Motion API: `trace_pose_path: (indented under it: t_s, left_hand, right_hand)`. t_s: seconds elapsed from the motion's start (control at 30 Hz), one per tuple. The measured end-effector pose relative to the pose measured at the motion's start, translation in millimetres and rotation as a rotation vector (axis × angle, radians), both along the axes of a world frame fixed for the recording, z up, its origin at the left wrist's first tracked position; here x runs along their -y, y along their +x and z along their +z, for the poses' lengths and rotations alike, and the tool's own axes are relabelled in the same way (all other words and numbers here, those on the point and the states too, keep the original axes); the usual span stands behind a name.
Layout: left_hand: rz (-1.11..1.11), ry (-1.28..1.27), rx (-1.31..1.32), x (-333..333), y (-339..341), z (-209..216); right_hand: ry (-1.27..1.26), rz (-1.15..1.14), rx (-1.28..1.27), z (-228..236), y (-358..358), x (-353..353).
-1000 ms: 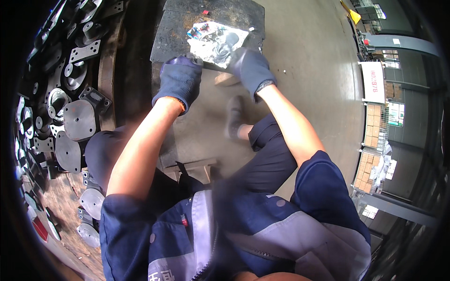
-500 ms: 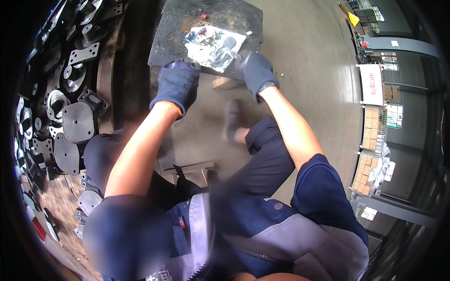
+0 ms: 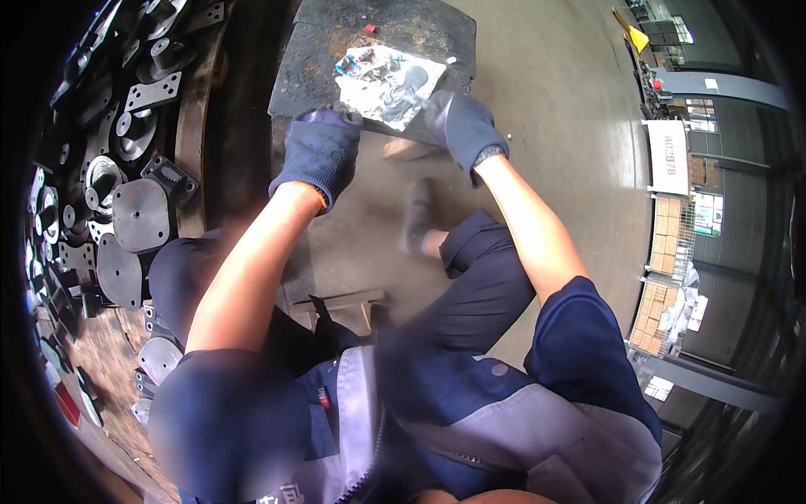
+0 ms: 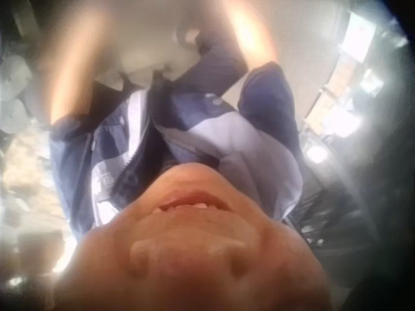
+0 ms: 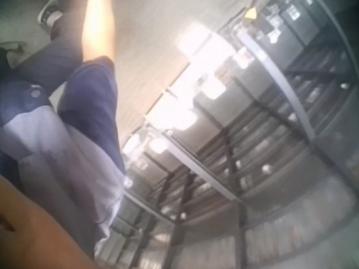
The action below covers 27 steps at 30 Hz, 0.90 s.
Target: The person mixes a grey paste on a paper sheet using a small tool, then applies the paste to the surface of metal parts. The person picks up each part, applies the paste, and places it back on the table.
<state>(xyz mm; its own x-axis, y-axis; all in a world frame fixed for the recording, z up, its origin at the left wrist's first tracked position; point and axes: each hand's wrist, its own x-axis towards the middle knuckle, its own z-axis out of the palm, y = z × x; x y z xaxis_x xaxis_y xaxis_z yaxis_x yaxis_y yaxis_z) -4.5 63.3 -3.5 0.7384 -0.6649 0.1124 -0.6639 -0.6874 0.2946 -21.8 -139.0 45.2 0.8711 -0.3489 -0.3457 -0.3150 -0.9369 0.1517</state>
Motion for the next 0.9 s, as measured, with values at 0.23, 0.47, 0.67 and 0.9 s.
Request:
trace_pose_path:
  t_s: [0.23,0.47,0.67,0.9]
  left_hand:
    - [0.003,-0.023,-0.015,1.7,-0.5,1.2]
    - [0.002,0.005,-0.005,-0.8,-1.4,1.2]
    - [-0.014,0.031,-0.01,0.1,0.1,1.4]
    - [-0.041,-0.012,0.018,-0.5,-0.3,-0.5]
  right_hand:
    - [0.05,0.083,0.049,9.0,-10.5,-8.9]
    - [0.138,0.122,0.09,-2.6,-17.7,-9.1]
    - [0.011,0.082,0.065,-9.9,-1.2,-11.9]
    - [0.013,0.061,0.11,-12.3,-5.7,5.2]
